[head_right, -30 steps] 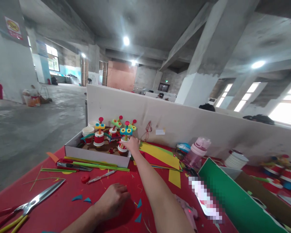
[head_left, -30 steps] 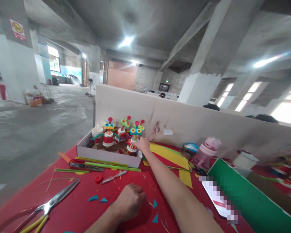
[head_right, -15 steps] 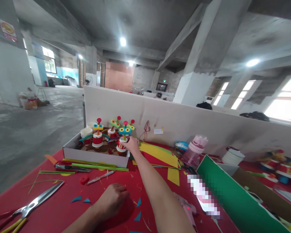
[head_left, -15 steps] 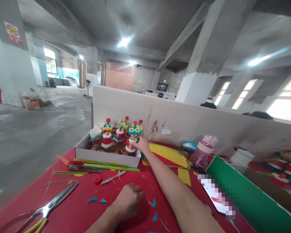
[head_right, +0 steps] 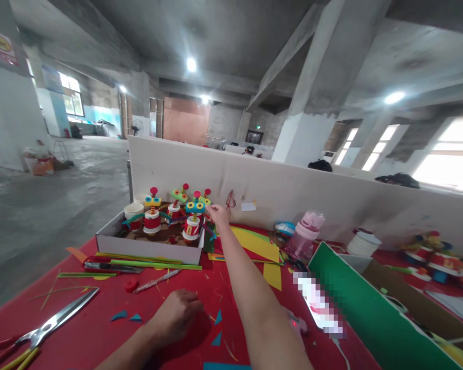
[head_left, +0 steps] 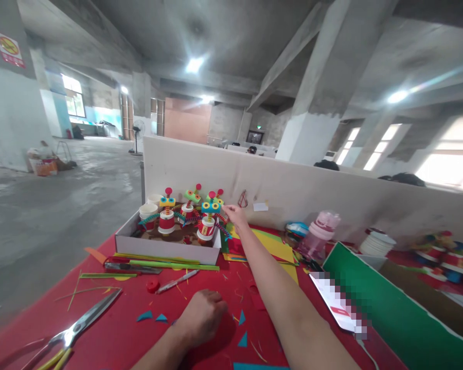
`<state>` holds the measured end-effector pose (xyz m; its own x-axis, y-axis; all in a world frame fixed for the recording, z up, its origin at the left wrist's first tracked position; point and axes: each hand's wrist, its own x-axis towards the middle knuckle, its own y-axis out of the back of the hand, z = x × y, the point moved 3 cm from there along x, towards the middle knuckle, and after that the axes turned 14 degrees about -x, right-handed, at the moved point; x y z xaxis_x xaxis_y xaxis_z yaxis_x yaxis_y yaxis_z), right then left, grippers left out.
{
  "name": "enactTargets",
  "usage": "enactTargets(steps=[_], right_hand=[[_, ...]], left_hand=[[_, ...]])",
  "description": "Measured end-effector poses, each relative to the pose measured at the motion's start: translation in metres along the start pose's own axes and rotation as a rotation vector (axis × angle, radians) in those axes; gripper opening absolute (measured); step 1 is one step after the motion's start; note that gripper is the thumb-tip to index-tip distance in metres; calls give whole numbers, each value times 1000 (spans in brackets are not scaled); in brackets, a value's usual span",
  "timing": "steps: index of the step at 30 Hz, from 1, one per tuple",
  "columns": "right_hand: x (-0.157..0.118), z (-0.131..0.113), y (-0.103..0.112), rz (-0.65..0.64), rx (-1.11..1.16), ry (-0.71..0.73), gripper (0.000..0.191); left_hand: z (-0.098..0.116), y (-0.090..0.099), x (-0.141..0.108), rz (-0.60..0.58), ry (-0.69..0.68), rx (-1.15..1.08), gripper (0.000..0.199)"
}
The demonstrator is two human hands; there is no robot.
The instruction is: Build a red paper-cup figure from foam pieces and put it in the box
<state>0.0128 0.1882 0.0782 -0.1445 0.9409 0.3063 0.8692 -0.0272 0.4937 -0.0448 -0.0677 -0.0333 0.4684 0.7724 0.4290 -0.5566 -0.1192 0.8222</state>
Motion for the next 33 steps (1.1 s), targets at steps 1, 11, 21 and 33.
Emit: enactTargets(steps=[1,11,21,33], right_hand=[[-1,-1,-4,-12,36,-13,36],[-8,4,-18,4,263,-57,27],[-19,13,-20,17,305,27,23],[-24,22,-20,-10,268,8,21]], left_hand=[[0,0,0,5,-3,-1,11],[-1,-1,-1,-34,11,10,11],[1,3,1,-76,33,2,13],[0,2,0,-96,47,-11,14]])
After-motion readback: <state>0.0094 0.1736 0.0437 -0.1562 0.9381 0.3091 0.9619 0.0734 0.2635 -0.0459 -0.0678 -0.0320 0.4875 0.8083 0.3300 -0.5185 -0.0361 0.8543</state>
